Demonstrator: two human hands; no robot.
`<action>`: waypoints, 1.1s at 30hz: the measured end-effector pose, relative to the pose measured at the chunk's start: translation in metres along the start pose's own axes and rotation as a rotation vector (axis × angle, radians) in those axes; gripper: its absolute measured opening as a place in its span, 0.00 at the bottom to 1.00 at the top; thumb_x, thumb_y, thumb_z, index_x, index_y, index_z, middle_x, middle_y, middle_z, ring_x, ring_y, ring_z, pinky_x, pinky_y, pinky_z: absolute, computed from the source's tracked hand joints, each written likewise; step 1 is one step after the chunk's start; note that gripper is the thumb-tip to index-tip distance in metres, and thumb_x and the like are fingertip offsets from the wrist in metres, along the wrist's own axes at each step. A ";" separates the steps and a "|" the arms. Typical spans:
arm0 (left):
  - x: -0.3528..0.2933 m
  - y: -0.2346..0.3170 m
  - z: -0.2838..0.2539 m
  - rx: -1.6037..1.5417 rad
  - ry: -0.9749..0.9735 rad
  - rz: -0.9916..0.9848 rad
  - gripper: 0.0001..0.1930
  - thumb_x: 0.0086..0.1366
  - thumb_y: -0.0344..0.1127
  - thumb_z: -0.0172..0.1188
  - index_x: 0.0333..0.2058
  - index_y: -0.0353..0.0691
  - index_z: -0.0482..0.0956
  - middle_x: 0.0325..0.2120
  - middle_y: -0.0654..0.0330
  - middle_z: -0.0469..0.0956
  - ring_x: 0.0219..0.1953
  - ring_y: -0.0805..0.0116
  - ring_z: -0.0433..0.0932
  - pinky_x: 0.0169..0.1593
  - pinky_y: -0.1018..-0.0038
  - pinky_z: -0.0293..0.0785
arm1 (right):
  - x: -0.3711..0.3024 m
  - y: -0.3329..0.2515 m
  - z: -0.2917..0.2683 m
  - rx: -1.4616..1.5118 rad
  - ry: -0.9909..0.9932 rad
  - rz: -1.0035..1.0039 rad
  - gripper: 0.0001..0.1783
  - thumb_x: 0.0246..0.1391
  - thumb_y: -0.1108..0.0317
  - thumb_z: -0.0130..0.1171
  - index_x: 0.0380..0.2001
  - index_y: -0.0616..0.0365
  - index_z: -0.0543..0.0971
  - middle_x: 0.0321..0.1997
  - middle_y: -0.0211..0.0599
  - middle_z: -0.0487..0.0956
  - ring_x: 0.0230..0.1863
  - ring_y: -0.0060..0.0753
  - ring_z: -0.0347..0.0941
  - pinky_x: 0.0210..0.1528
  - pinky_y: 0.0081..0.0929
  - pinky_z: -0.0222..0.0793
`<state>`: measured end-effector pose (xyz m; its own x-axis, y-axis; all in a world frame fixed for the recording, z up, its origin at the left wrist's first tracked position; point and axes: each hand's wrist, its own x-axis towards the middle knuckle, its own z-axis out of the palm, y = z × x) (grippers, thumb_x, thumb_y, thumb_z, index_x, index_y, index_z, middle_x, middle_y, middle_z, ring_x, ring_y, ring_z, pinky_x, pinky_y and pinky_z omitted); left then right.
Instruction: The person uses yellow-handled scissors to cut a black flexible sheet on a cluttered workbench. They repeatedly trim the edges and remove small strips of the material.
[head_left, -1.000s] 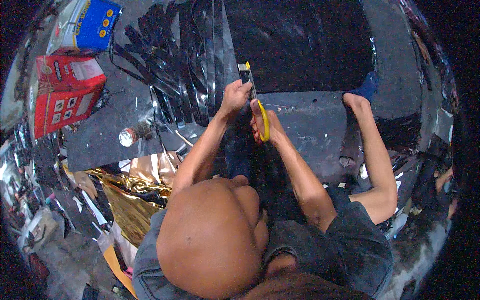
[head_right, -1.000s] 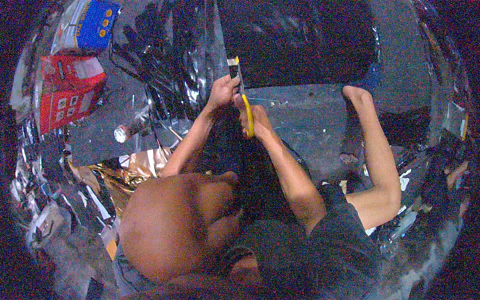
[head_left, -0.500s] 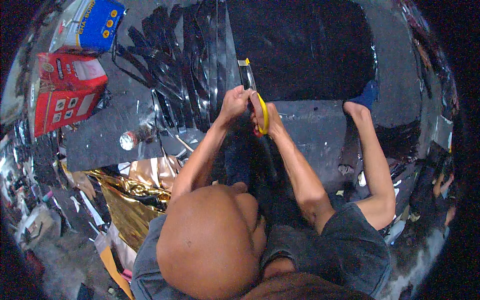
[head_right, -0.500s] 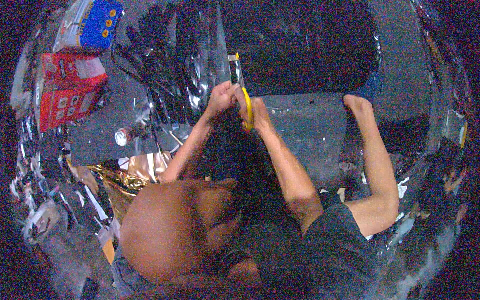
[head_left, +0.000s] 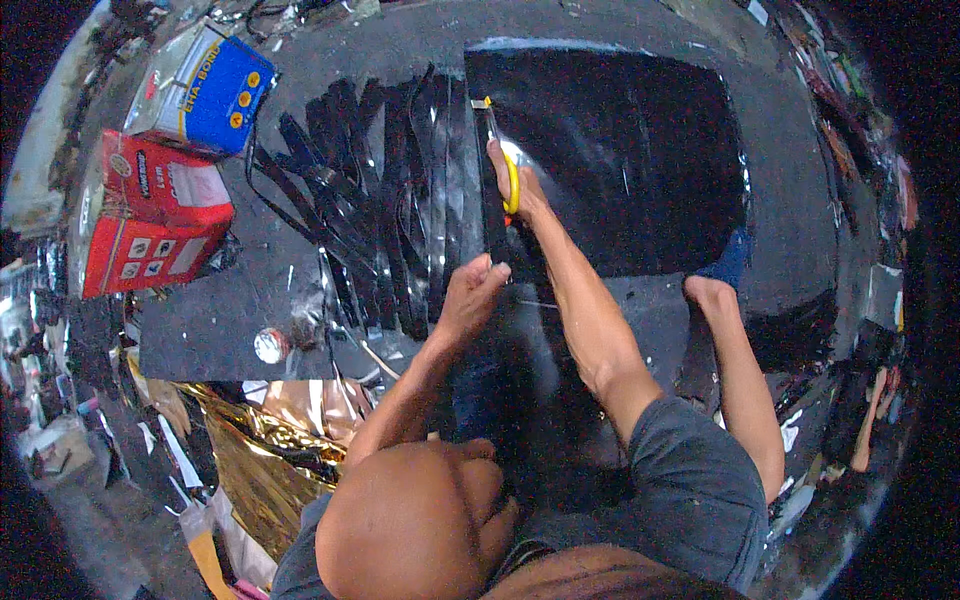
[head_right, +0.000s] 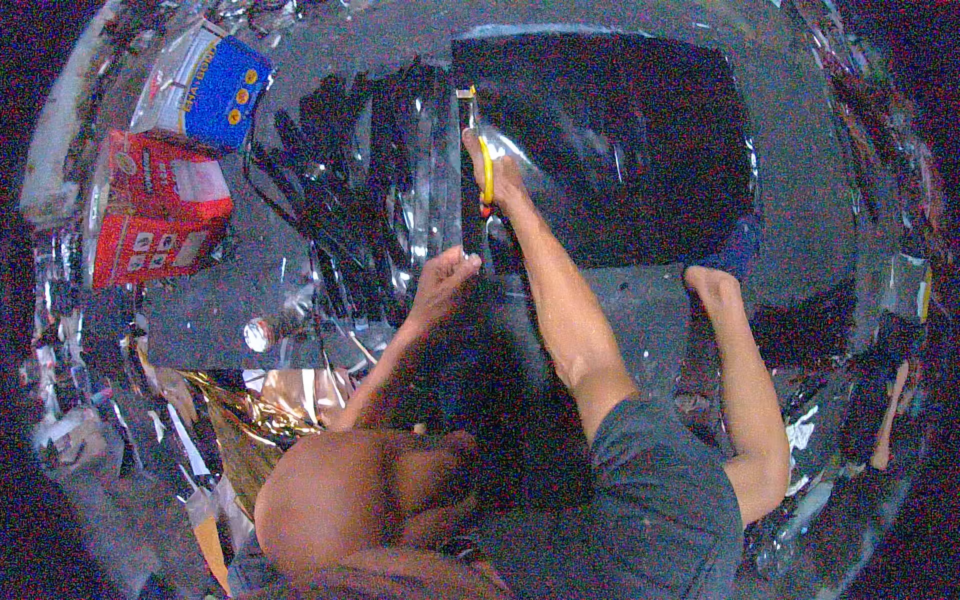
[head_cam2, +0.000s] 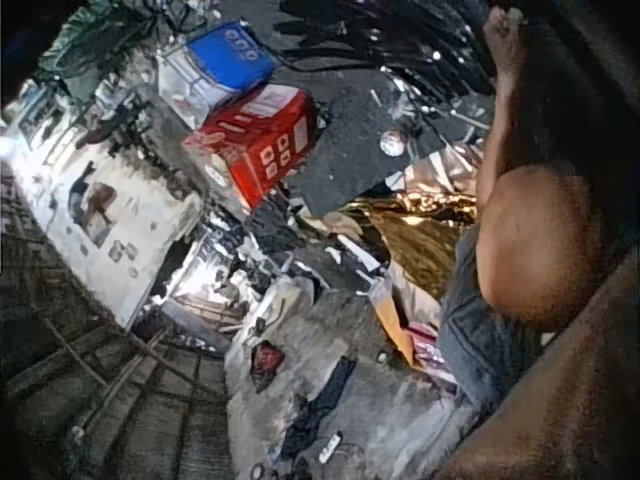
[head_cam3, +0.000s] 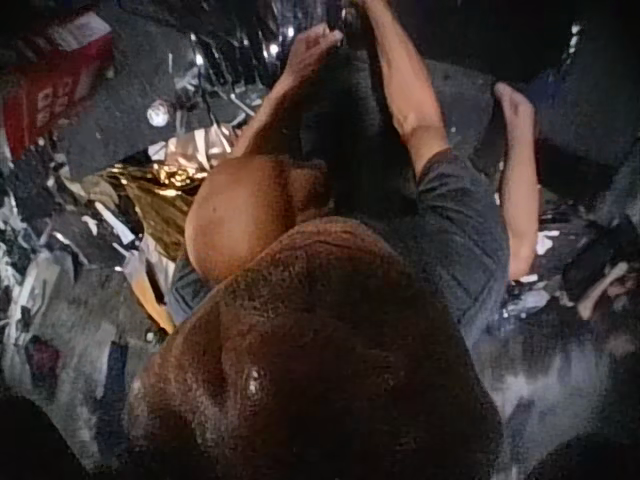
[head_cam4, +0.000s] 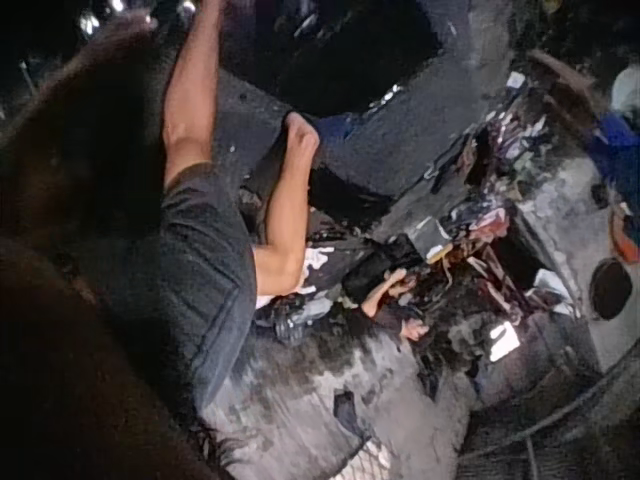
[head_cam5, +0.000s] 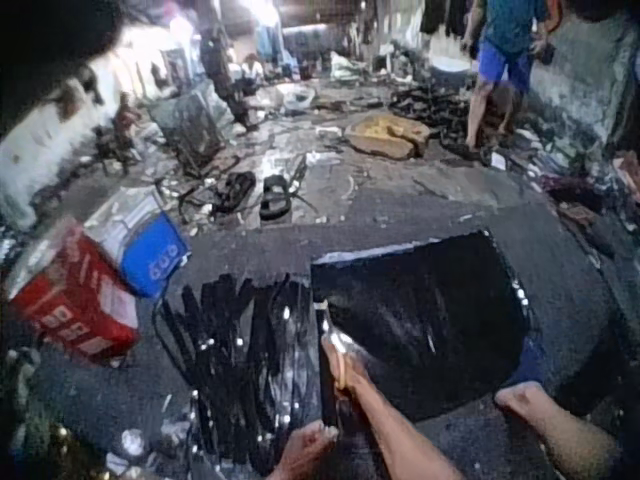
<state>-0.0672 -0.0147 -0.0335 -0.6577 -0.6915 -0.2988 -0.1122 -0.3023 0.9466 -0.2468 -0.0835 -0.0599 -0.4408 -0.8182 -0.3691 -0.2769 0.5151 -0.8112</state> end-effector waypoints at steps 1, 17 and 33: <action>0.000 0.002 0.001 0.011 0.009 -0.005 0.14 0.63 0.41 0.52 0.20 0.46 0.63 0.17 0.77 0.57 0.21 0.85 0.53 0.22 0.82 0.49 | 0.019 0.003 0.002 0.024 0.064 -0.040 0.51 0.47 0.23 0.24 0.46 0.61 0.73 0.36 0.66 0.74 0.46 0.57 0.70 0.48 0.42 0.61; -0.042 0.011 -0.046 1.154 0.584 -0.045 0.27 0.47 0.39 0.66 0.43 0.33 0.69 0.38 0.48 0.68 0.46 0.51 0.67 0.48 0.62 0.65 | 0.113 -0.025 -0.052 0.405 -0.167 0.111 0.41 0.43 0.23 0.40 0.15 0.58 0.66 0.10 0.33 0.64 0.09 0.30 0.64 0.11 0.30 0.63; 0.063 -0.060 0.025 0.351 0.433 -0.236 0.09 0.49 0.34 0.65 0.21 0.33 0.80 0.17 0.56 0.78 0.19 0.68 0.77 0.29 0.73 0.73 | -0.297 0.090 -0.034 0.609 -0.304 0.630 0.42 0.47 0.26 0.33 0.25 0.59 0.70 0.14 0.32 0.67 0.13 0.27 0.66 0.17 0.25 0.66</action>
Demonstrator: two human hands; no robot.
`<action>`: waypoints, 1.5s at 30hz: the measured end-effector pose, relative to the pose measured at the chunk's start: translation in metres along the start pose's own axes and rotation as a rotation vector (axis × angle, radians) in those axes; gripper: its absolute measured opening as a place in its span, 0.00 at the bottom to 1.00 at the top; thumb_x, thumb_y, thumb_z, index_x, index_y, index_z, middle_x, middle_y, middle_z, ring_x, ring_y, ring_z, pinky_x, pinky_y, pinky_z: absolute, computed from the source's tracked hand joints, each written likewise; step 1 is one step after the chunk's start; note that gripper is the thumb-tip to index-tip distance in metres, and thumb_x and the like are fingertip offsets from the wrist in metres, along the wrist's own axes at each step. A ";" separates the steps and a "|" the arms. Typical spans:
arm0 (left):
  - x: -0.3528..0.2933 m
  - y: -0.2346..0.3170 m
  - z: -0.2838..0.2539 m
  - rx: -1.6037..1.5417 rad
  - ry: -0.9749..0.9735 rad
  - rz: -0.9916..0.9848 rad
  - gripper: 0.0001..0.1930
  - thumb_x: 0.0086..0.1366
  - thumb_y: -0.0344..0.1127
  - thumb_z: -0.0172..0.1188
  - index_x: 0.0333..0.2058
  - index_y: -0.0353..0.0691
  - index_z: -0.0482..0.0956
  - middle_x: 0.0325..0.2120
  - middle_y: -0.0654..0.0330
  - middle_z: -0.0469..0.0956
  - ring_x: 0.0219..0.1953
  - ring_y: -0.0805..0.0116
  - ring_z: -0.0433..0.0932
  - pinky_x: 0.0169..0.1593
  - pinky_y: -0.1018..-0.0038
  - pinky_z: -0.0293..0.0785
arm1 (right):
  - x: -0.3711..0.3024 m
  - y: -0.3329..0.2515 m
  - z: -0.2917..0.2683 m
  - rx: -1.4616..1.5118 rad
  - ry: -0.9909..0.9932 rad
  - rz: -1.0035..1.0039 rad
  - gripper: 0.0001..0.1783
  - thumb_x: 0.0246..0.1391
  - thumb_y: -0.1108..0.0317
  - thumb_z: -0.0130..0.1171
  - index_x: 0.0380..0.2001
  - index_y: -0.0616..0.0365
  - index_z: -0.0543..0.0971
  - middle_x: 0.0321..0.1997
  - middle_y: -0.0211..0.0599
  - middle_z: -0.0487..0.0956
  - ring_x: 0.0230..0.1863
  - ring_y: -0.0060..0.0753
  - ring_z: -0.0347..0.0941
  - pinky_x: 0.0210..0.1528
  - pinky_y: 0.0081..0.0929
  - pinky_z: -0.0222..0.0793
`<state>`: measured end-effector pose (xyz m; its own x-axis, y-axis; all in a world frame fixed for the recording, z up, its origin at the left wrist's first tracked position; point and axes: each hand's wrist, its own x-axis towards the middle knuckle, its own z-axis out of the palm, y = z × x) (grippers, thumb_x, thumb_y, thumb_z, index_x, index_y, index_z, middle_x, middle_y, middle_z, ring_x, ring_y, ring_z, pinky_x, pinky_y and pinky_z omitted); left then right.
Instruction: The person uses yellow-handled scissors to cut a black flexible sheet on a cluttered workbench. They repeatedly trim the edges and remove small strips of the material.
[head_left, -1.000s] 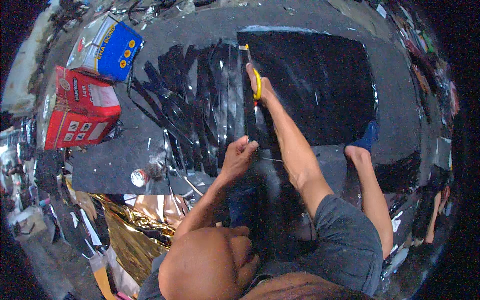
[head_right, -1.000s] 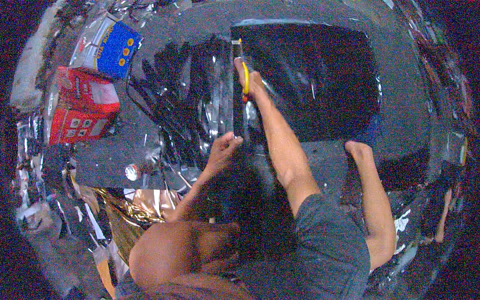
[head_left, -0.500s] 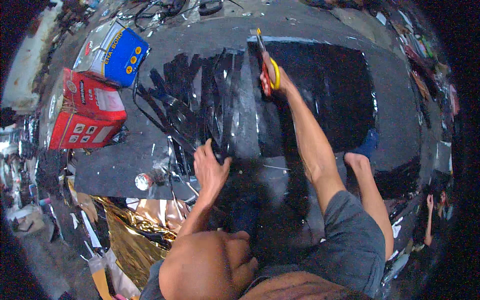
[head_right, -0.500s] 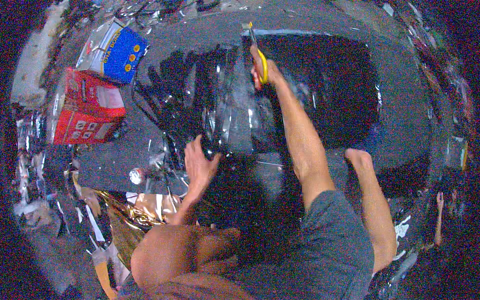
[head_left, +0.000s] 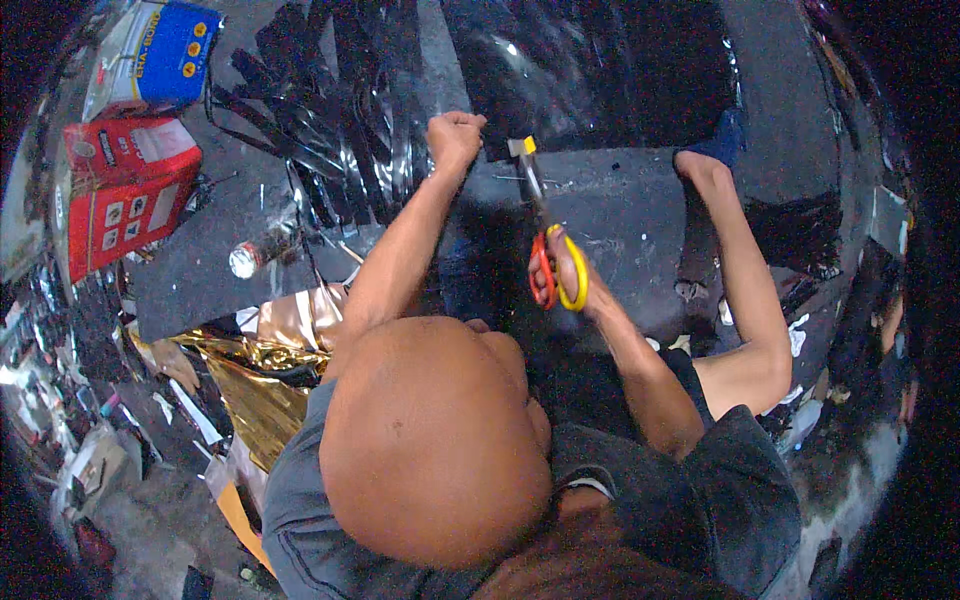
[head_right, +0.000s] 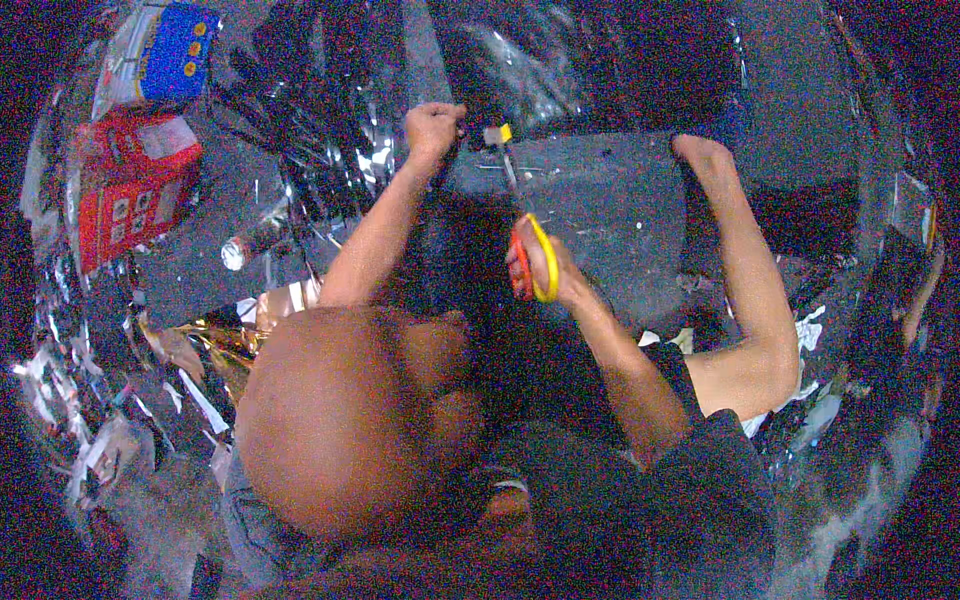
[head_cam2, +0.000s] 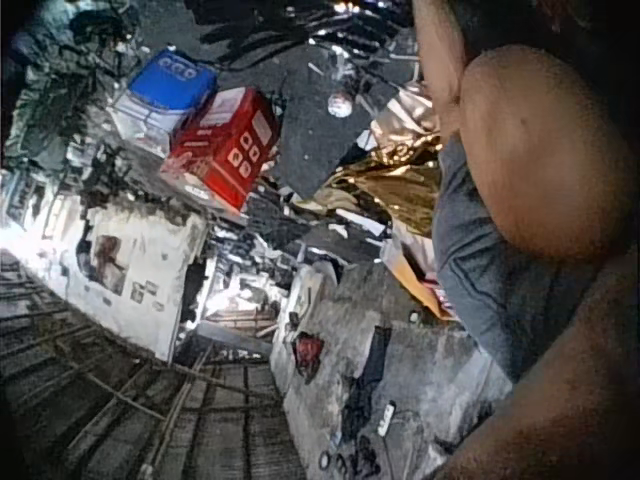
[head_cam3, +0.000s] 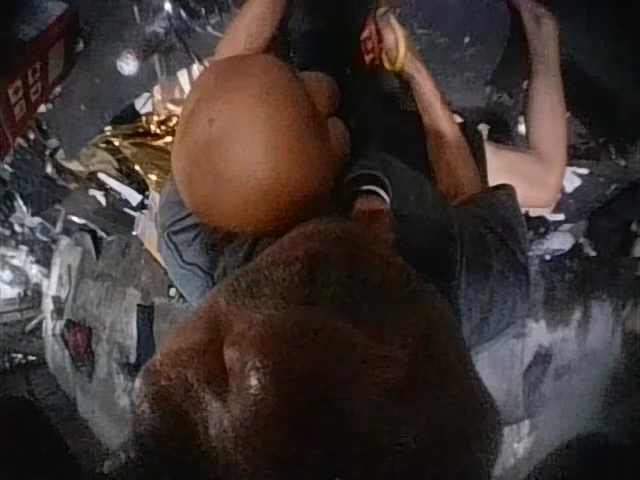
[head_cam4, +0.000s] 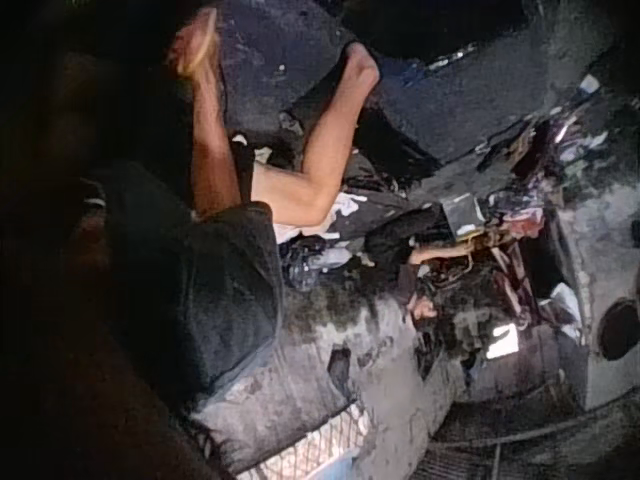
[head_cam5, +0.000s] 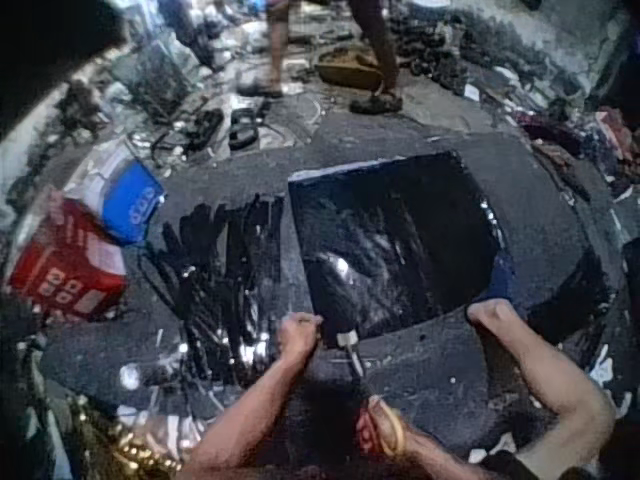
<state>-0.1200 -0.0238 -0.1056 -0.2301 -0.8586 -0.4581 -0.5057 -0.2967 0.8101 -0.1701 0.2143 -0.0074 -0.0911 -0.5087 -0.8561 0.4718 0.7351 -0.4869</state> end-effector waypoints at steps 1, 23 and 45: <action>0.002 -0.001 -0.001 -0.025 -0.046 0.005 0.08 0.49 0.34 0.65 0.21 0.33 0.80 0.17 0.57 0.78 0.18 0.70 0.76 0.27 0.74 0.72 | -0.002 0.008 0.005 0.017 -0.017 0.054 0.44 0.45 0.23 0.32 0.26 0.59 0.70 0.15 0.32 0.67 0.15 0.27 0.66 0.18 0.24 0.66; -0.010 0.004 -0.005 0.161 -0.033 0.097 0.14 0.51 0.41 0.63 0.22 0.33 0.77 0.19 0.52 0.77 0.20 0.64 0.77 0.31 0.70 0.73 | 0.058 0.001 0.011 -0.018 0.005 -0.016 0.43 0.43 0.23 0.38 0.20 0.60 0.71 0.11 0.31 0.66 0.10 0.26 0.64 0.13 0.25 0.63; -0.044 -0.025 -0.001 -0.336 -0.315 -0.015 0.13 0.56 0.37 0.58 0.15 0.43 0.68 0.10 0.68 0.67 0.12 0.79 0.64 0.17 0.80 0.58 | 0.072 -0.009 0.016 -0.194 0.092 -0.068 0.44 0.37 0.21 0.43 0.17 0.59 0.69 0.10 0.30 0.64 0.10 0.27 0.64 0.12 0.26 0.61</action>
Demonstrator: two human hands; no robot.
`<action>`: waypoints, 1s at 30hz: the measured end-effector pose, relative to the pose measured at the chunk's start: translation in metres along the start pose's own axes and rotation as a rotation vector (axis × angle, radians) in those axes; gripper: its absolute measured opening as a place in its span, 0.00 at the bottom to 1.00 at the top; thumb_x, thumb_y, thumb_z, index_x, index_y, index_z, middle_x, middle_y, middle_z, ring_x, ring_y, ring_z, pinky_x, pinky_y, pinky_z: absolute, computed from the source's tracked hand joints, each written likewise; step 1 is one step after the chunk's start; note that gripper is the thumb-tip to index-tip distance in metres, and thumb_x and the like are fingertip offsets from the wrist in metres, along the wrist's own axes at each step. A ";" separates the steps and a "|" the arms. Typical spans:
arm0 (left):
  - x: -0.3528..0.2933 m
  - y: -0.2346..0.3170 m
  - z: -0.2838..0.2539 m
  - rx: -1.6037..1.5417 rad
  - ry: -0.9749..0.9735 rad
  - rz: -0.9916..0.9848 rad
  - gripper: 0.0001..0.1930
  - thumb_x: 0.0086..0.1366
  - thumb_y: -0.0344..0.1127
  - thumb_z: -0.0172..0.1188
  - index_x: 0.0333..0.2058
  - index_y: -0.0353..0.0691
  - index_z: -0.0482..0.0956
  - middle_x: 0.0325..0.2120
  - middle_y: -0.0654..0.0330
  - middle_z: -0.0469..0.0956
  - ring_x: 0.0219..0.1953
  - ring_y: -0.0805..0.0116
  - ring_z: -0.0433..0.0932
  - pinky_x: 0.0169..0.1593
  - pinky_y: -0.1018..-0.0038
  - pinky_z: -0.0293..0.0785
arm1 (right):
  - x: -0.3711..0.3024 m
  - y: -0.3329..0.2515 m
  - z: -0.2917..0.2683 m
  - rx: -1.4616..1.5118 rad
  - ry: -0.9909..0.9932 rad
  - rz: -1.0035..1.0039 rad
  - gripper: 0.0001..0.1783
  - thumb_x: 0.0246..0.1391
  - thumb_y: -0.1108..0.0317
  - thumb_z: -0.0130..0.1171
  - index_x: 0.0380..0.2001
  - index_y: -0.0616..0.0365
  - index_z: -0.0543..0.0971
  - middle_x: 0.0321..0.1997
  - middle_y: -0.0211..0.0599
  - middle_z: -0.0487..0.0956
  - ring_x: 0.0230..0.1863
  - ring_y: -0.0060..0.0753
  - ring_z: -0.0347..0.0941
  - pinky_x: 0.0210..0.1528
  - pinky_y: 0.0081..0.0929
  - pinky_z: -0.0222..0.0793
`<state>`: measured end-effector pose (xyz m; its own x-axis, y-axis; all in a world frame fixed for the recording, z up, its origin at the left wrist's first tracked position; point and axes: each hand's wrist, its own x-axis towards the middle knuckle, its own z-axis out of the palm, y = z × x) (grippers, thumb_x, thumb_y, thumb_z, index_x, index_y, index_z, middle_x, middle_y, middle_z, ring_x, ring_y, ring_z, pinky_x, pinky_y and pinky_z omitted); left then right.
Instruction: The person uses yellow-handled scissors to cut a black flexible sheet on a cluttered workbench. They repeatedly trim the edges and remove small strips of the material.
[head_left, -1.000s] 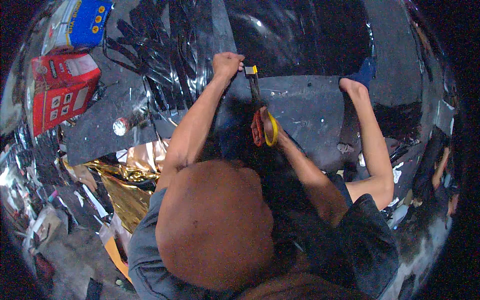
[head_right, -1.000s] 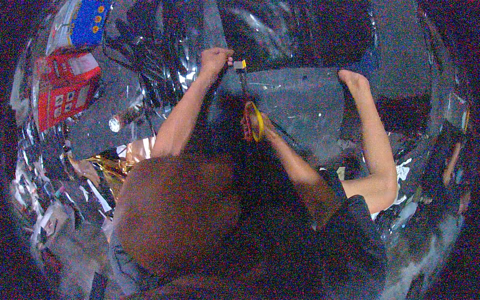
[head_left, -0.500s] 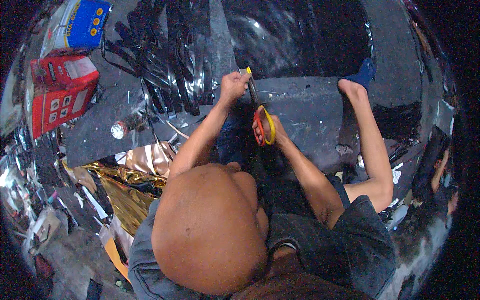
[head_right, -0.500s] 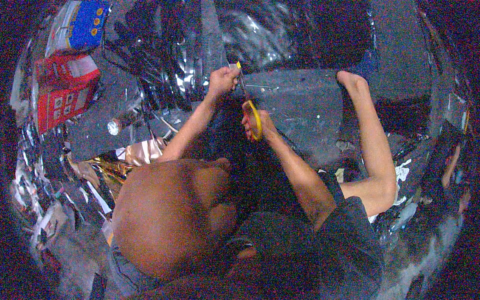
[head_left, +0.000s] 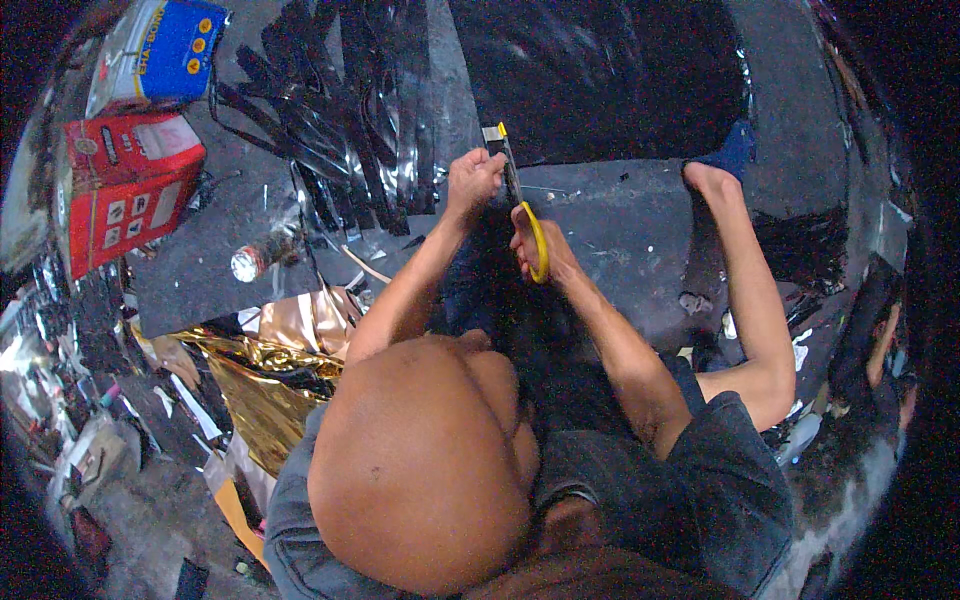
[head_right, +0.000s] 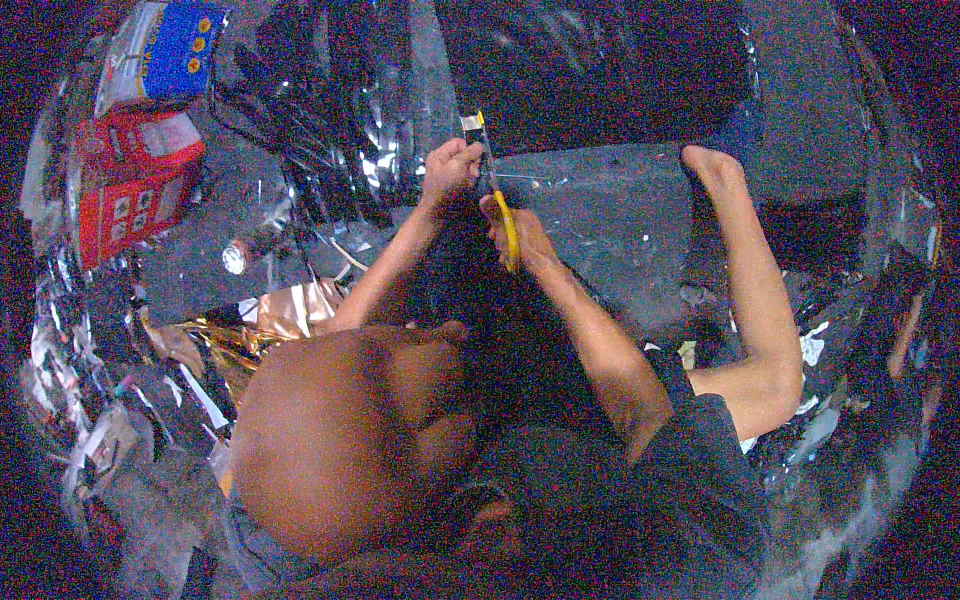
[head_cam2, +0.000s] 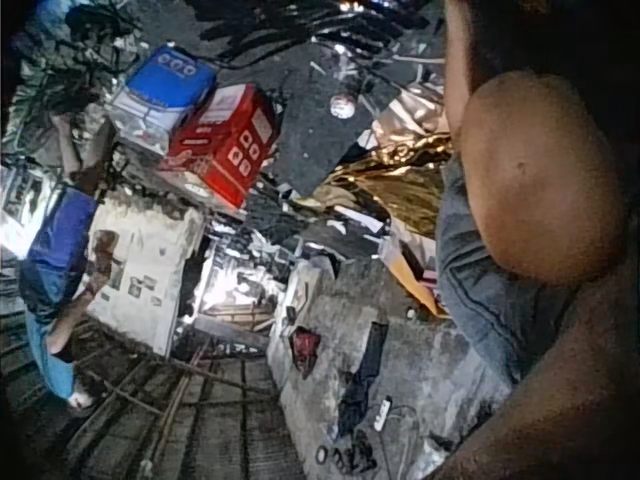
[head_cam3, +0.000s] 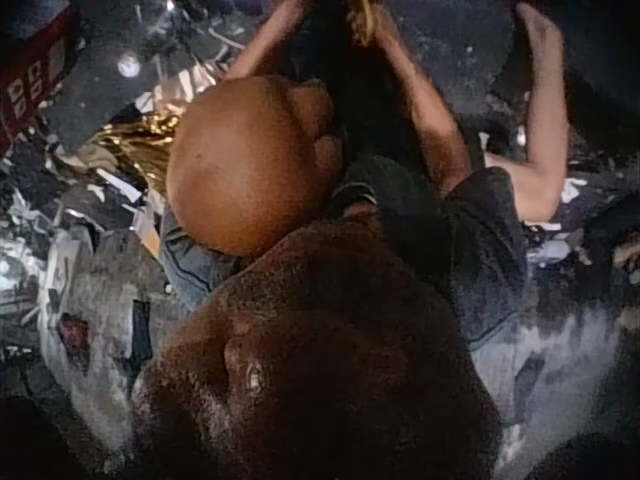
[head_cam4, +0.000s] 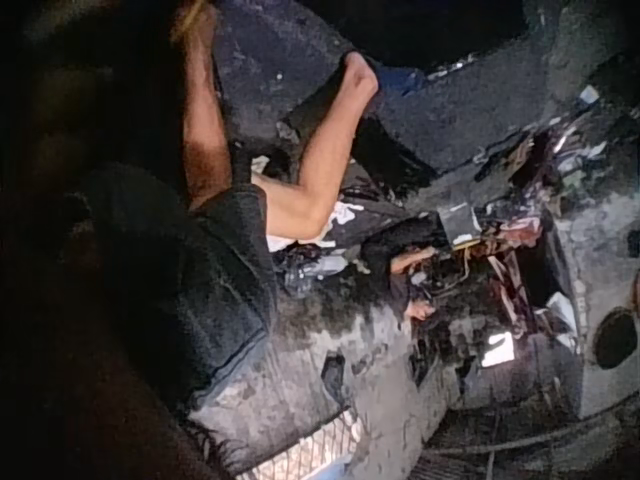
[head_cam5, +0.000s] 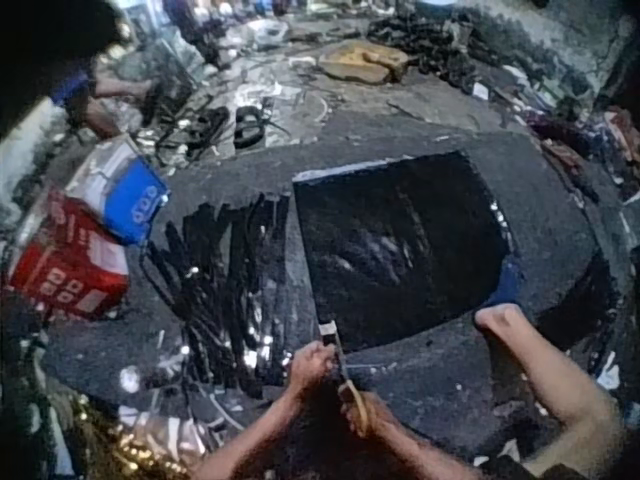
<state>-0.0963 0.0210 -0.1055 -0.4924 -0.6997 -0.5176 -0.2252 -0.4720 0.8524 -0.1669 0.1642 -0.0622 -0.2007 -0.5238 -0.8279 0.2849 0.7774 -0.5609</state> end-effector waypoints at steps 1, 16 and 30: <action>-0.001 0.005 0.000 -0.019 0.004 -0.053 0.13 0.56 0.37 0.58 0.16 0.43 0.68 0.10 0.68 0.67 0.12 0.79 0.64 0.17 0.80 0.58 | -0.002 -0.001 0.001 0.004 0.009 -0.005 0.44 0.37 0.21 0.43 0.16 0.59 0.68 0.09 0.30 0.64 0.09 0.27 0.64 0.12 0.26 0.61; 0.003 0.029 0.003 -0.087 -0.047 -0.070 0.12 0.60 0.35 0.55 0.18 0.41 0.72 0.14 0.71 0.68 0.16 0.83 0.64 0.18 0.80 0.57 | 0.018 -0.051 0.001 -0.056 0.094 -0.068 0.41 0.46 0.26 0.40 0.14 0.59 0.67 0.08 0.32 0.63 0.08 0.27 0.62 0.10 0.28 0.59; -0.019 0.054 -0.005 -0.077 -0.085 0.069 0.17 0.61 0.43 0.54 0.17 0.44 0.65 0.15 0.75 0.58 0.18 0.83 0.55 0.20 0.80 0.49 | 0.128 -0.202 -0.013 -0.333 0.291 -0.438 0.49 0.49 0.26 0.28 0.29 0.70 0.75 0.22 0.54 0.75 0.30 0.48 0.74 0.36 0.42 0.65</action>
<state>-0.0953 0.0057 -0.0500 -0.5748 -0.6853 -0.4471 -0.1248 -0.4666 0.8756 -0.2617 -0.0550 -0.0546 -0.4930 -0.7388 -0.4594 -0.1798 0.6032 -0.7771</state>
